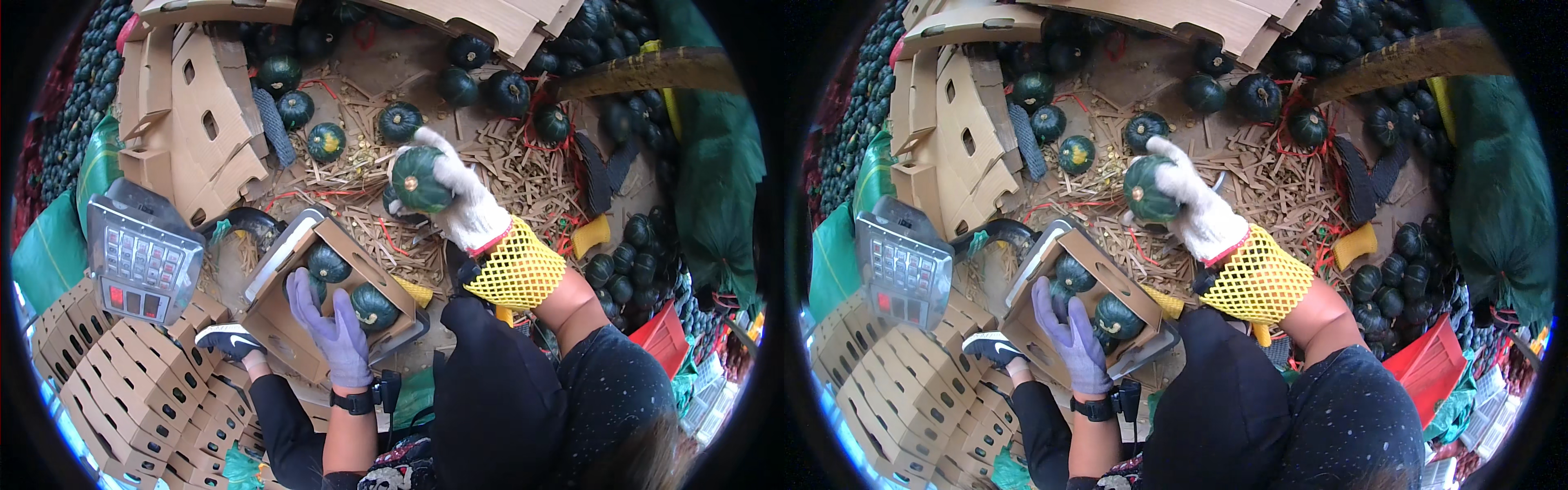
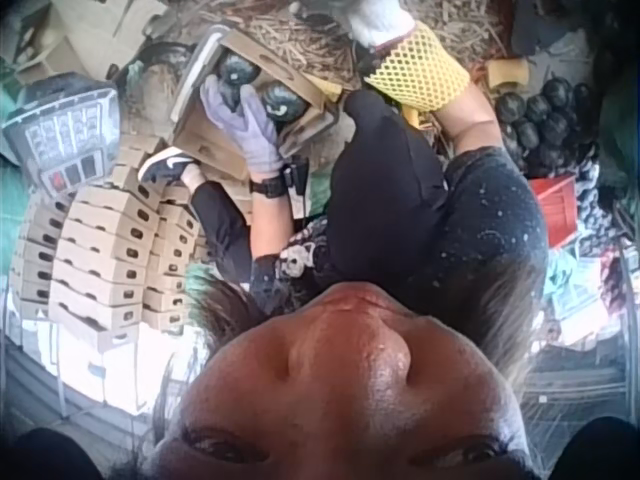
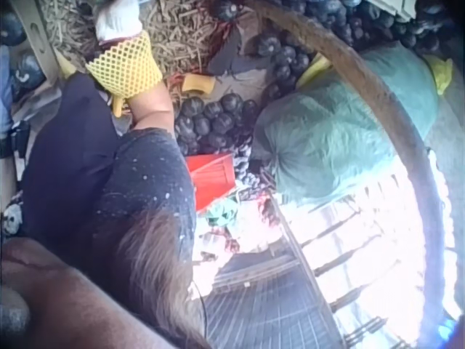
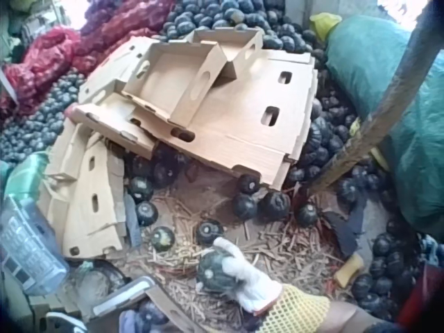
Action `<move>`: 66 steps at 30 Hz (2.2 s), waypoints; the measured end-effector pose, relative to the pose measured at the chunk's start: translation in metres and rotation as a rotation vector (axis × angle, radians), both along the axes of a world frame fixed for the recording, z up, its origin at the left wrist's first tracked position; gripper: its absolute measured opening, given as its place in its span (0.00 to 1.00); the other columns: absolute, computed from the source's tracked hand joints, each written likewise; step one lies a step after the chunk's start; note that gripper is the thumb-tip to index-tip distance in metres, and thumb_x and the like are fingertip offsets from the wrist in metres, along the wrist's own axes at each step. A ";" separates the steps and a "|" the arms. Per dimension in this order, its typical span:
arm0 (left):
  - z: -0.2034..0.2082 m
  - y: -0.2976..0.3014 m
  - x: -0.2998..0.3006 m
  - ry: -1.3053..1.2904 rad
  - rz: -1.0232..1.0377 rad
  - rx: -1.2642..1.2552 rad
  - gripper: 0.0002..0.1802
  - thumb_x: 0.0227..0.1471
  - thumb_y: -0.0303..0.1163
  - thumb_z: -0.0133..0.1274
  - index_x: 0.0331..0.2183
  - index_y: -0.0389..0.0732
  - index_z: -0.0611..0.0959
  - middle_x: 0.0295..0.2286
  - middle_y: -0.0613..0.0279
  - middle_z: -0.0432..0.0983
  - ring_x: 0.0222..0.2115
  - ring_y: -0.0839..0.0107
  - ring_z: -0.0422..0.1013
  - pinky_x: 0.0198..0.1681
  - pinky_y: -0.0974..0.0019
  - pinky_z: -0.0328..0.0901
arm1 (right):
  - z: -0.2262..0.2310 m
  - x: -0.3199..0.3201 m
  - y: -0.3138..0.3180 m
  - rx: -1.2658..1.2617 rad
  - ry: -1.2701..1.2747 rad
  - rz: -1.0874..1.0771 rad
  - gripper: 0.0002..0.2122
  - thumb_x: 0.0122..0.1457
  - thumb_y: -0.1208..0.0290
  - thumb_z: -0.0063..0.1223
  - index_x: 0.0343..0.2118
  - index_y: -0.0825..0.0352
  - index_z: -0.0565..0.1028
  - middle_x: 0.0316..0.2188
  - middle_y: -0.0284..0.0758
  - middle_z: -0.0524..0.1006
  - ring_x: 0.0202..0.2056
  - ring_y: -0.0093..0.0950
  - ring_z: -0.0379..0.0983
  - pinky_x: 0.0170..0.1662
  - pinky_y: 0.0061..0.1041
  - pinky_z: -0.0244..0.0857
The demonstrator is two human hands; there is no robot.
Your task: Sorting, weighing, and packing small green pumpkins into cardboard boxes.
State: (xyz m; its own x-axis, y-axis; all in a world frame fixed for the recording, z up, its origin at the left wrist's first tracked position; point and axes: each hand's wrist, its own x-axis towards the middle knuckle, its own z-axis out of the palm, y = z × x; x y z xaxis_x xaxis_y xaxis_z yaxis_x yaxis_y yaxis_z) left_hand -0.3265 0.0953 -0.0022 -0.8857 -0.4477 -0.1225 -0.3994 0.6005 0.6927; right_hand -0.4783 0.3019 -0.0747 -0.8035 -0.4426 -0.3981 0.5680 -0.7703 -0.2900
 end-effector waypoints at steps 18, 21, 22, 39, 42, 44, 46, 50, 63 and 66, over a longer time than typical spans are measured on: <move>0.022 0.017 0.009 0.177 0.128 0.848 0.40 0.59 0.30 0.55 0.66 0.41 0.55 0.62 0.53 0.59 0.59 0.63 0.64 0.64 0.59 0.60 | 0.080 0.030 0.004 0.139 0.260 0.330 0.29 0.67 0.54 0.52 0.65 0.67 0.63 0.60 0.39 0.71 0.61 0.33 0.67 0.64 0.35 0.58; 0.025 -0.008 0.039 0.235 0.392 1.049 0.39 0.56 0.31 0.52 0.65 0.44 0.57 0.56 0.54 0.66 0.55 0.61 0.69 0.60 0.57 0.65 | 0.065 0.021 0.017 0.784 0.334 0.439 0.23 0.65 0.62 0.55 0.59 0.68 0.71 0.53 0.36 0.76 0.54 0.25 0.70 0.57 0.24 0.64; 0.032 -0.022 0.050 0.269 0.484 1.072 0.39 0.54 0.31 0.52 0.65 0.44 0.58 0.55 0.54 0.68 0.54 0.60 0.70 0.58 0.55 0.67 | 0.067 0.017 0.024 1.037 0.465 0.509 0.22 0.64 0.60 0.56 0.57 0.68 0.74 0.53 0.38 0.76 0.54 0.28 0.72 0.57 0.26 0.65; -0.016 -0.135 0.156 -0.277 0.307 0.199 0.34 0.61 0.39 0.54 0.65 0.38 0.65 0.61 0.48 0.62 0.60 0.57 0.62 0.64 0.58 0.58 | -0.068 -0.138 0.128 2.195 0.737 0.398 0.36 0.51 0.57 0.67 0.64 0.55 0.68 0.58 0.50 0.71 0.58 0.46 0.69 0.60 0.41 0.65; -0.001 -0.133 0.146 -0.082 0.537 0.376 0.31 0.63 0.36 0.53 0.63 0.34 0.67 0.58 0.52 0.67 0.57 0.62 0.66 0.61 0.61 0.61 | -0.088 -0.139 0.149 1.554 0.489 0.052 0.35 0.55 0.58 0.65 0.64 0.63 0.67 0.53 0.42 0.77 0.51 0.36 0.76 0.54 0.36 0.71; 0.022 -0.130 0.142 -0.011 0.567 0.345 0.30 0.63 0.34 0.53 0.62 0.33 0.68 0.57 0.54 0.68 0.56 0.64 0.67 0.61 0.62 0.62 | -0.041 -0.095 0.089 1.120 0.161 -0.130 0.31 0.57 0.60 0.63 0.62 0.65 0.68 0.52 0.39 0.77 0.49 0.34 0.77 0.52 0.39 0.73; 0.029 -0.109 0.122 0.064 0.541 0.407 0.29 0.63 0.32 0.52 0.62 0.32 0.68 0.56 0.55 0.69 0.55 0.66 0.68 0.60 0.64 0.62 | -0.002 -0.071 0.089 0.754 0.028 -0.178 0.24 0.61 0.60 0.57 0.60 0.60 0.70 0.50 0.40 0.78 0.47 0.36 0.78 0.51 0.41 0.75; 0.037 -0.049 0.077 0.215 0.425 0.989 0.37 0.67 0.47 0.47 0.68 0.42 0.56 0.58 0.50 0.65 0.58 0.58 0.67 0.64 0.55 0.62 | 0.076 0.011 -0.005 1.060 0.983 0.299 0.20 0.58 0.64 0.58 0.54 0.63 0.76 0.55 0.44 0.75 0.53 0.40 0.74 0.55 0.38 0.69; 0.013 -0.107 0.082 0.064 0.641 0.756 0.37 0.61 0.44 0.56 0.64 0.44 0.60 0.57 0.57 0.65 0.54 0.63 0.70 0.49 0.56 0.74 | -0.011 0.017 0.064 1.720 1.141 0.844 0.21 0.52 0.61 0.63 0.49 0.64 0.78 0.54 0.45 0.74 0.53 0.49 0.72 0.57 0.39 0.67; -0.003 -0.138 0.074 -0.073 0.581 0.720 0.39 0.60 0.44 0.56 0.65 0.41 0.60 0.58 0.56 0.64 0.54 0.63 0.69 0.51 0.58 0.73 | -0.013 0.022 0.046 1.819 1.332 0.882 0.33 0.47 0.54 0.64 0.57 0.65 0.73 0.60 0.46 0.70 0.61 0.48 0.64 0.64 0.41 0.59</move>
